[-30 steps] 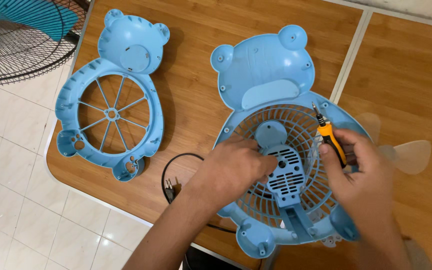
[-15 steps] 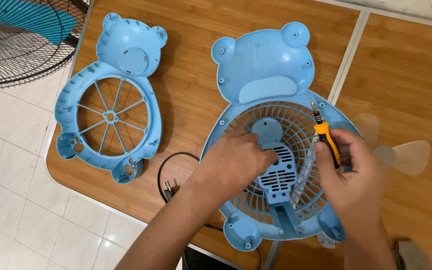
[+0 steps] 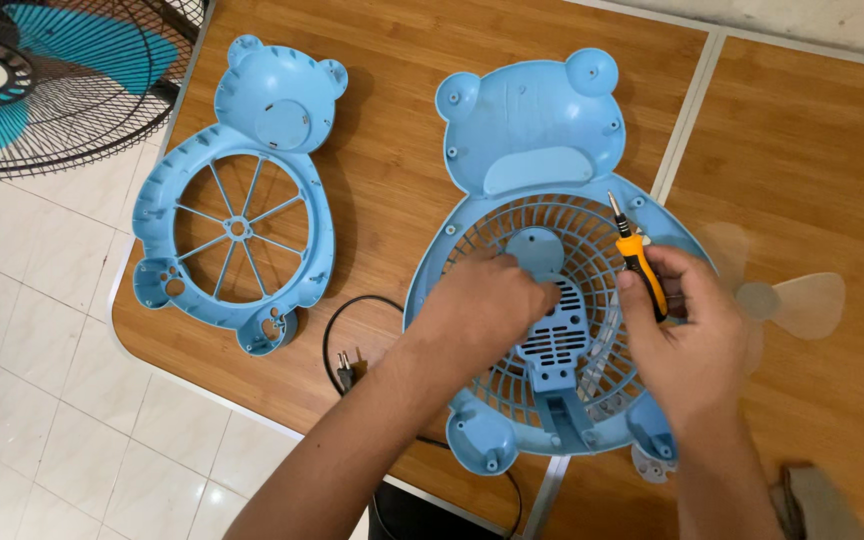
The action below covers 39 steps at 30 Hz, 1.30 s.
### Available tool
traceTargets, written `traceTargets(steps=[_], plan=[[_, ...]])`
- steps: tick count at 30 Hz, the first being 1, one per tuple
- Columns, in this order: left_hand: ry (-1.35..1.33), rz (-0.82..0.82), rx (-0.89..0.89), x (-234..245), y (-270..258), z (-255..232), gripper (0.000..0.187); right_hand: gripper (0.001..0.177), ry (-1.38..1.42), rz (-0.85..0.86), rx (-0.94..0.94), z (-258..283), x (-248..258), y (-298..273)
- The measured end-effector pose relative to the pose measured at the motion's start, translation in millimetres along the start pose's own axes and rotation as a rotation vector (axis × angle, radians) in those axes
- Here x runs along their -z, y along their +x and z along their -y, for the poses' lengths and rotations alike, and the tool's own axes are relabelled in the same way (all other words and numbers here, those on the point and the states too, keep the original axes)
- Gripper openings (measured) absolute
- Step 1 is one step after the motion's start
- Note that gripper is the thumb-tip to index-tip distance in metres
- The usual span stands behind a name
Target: The person assembles a blue bear-shaped electric fan on a wooden table. They place screws into the fan housing and use a screwdriver to tighten them, securing the internal components. The fan blades and front grille remain separate on the table.
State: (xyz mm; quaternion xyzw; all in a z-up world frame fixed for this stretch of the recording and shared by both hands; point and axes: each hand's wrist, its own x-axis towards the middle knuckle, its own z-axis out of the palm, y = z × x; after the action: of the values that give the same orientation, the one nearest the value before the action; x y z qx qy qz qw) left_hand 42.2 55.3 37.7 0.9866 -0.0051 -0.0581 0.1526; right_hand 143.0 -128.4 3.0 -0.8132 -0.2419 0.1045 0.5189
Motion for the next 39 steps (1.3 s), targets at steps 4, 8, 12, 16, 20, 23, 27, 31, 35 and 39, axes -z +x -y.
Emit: traceTargets(steps=[4,8,12,16,20,23,27,31,35,39], plan=[[-0.15,-0.049,0.045,2,-17,3,0.018,0.025,0.052,0.037,0.074,1,5,-5],[-0.223,-0.145,0.063,-2,-31,2,0.022,0.034,0.37,0.064,-0.037,0,10,-13],[-0.246,-0.207,0.082,-10,-41,0,0.012,0.032,0.454,0.133,0.034,-2,18,-21],[-0.282,-0.251,0.101,-17,-45,-1,0.006,0.03,0.681,0.26,0.035,-2,8,-26],[-0.344,-0.238,0.136,-20,-47,1,0.008,0.018,0.449,0.394,0.107,2,-4,-27],[-0.383,-0.213,0.162,-18,-48,3,0.01,0.02,0.389,0.427,0.052,9,-13,-30],[-0.376,-0.222,0.159,-18,-49,3,0.012,0.019,0.253,0.406,0.05,11,-19,-29],[-0.38,-0.162,0.196,-19,-49,4,0.011,0.02,0.293,0.395,0.12,6,-19,-30],[-0.375,-0.158,0.199,-21,-50,4,0.014,0.017,0.243,0.389,0.143,1,-19,-33],[-0.401,-0.161,0.206,-24,-50,6,0.013,0.017,0.281,0.394,0.181,-4,-21,-34]])
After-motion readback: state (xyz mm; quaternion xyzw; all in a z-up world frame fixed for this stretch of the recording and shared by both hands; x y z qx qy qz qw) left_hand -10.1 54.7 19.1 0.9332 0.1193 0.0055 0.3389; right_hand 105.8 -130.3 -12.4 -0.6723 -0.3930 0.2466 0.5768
